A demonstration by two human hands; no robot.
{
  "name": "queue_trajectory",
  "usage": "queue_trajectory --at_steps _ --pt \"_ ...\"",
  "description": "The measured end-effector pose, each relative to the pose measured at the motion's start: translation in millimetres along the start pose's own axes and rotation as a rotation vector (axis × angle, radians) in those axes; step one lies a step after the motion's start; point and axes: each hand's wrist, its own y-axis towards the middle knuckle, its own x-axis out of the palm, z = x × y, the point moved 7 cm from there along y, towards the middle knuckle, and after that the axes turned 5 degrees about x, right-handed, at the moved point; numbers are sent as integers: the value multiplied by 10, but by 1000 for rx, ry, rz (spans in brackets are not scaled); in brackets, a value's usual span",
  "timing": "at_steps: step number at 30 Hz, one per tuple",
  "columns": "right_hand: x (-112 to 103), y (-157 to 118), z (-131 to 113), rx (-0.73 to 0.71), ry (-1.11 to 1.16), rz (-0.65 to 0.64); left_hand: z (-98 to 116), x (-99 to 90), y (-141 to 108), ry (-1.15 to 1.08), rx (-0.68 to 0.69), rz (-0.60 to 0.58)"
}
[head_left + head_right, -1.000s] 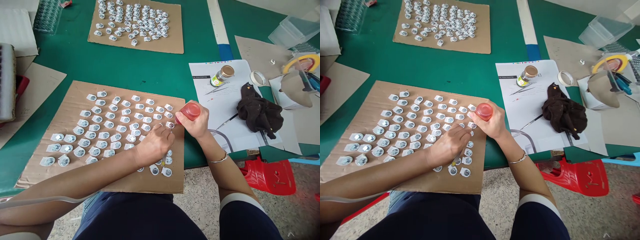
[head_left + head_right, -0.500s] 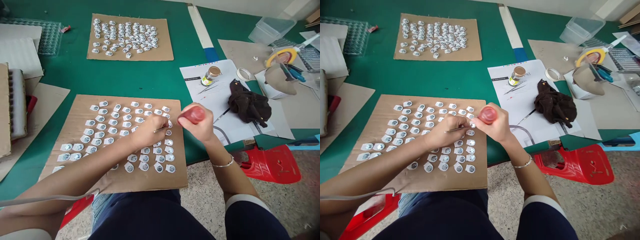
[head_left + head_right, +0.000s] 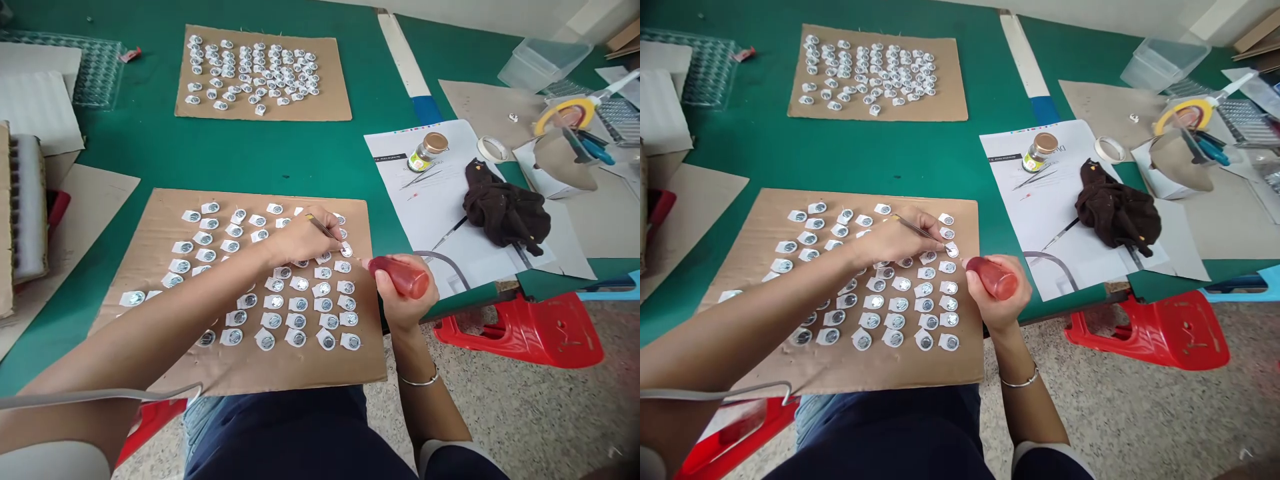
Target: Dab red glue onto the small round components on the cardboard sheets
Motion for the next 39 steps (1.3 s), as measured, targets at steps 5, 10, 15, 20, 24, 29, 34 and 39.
queue_trajectory --at_steps 5,10,15,20,24,29,34,39 --pt "26 -1 12 -22 -41 -44 -41 21 2 -33 26 13" --pt "53 2 14 -17 -55 -59 -85 50 6 -68 46 1" --pt "71 7 20 -12 -76 -78 -96 52 7 -88 92 15" --pt "70 1 54 15 -65 -78 -107 56 0 -89 74 21" --pt "81 6 31 -14 -58 -79 -63 63 -30 -81 71 7" --pt "97 10 -9 -63 -46 -89 3 48 -73 -20 77 18" --pt "101 -6 -41 -104 -93 -101 9 60 -65 -8 108 17" --pt "101 -9 -55 -98 -59 -106 4 57 -59 -13 111 25"
